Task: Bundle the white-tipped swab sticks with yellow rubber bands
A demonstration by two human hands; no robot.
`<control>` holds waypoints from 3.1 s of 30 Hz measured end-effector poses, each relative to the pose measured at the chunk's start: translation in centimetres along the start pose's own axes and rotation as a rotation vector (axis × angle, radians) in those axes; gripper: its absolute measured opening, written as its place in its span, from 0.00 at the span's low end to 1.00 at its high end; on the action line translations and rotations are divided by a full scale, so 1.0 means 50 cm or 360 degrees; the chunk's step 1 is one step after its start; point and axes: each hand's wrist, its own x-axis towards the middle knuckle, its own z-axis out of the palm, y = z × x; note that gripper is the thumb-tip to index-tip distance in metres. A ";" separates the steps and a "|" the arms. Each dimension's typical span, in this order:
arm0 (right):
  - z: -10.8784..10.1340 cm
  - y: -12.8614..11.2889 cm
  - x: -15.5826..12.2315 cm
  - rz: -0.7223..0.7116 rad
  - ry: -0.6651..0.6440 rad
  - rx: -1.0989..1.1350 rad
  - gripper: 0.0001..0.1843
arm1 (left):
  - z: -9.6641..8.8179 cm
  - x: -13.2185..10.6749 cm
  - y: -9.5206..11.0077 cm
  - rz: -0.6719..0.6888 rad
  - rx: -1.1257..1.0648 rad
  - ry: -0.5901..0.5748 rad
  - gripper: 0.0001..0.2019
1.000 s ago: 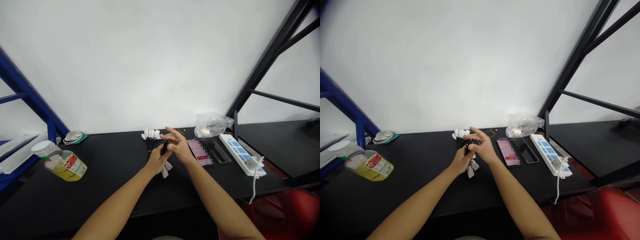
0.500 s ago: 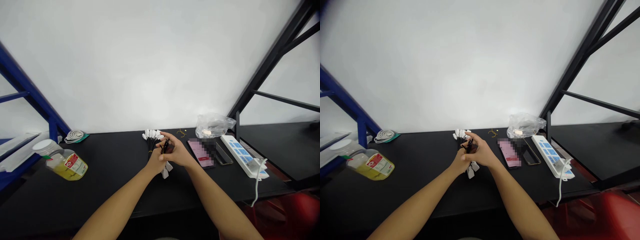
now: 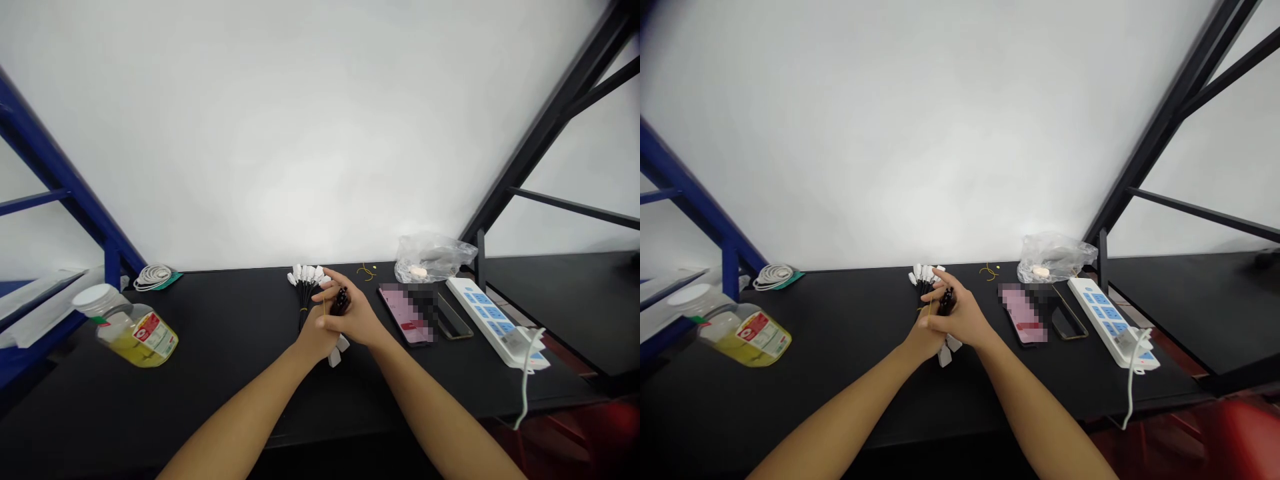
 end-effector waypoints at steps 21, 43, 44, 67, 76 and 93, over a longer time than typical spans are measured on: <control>-0.086 -0.031 0.005 0.0338 -0.0166 0.0045 0.19 | -0.012 0.021 -0.008 -0.0343 -0.0820 0.0209 0.19; 0.025 0.030 0.010 0.0094 0.1185 0.0294 0.17 | 0.009 -0.013 -0.011 -0.0131 -0.0214 0.0119 0.22; 0.025 0.032 0.012 0.0123 0.1151 0.0341 0.18 | 0.009 -0.015 -0.012 -0.0123 -0.0196 0.0123 0.22; -0.014 0.021 0.008 -0.0076 0.0426 0.0360 0.38 | 0.002 -0.013 -0.010 -0.0001 -0.0120 -0.0130 0.25; -0.021 0.022 0.005 0.0193 0.0021 0.0388 0.25 | -0.011 -0.004 -0.025 -0.0026 -0.0496 -0.0112 0.27; -0.041 0.031 0.020 0.0216 -0.0029 0.0500 0.15 | -0.016 0.007 -0.016 -0.0114 -0.0566 -0.0044 0.27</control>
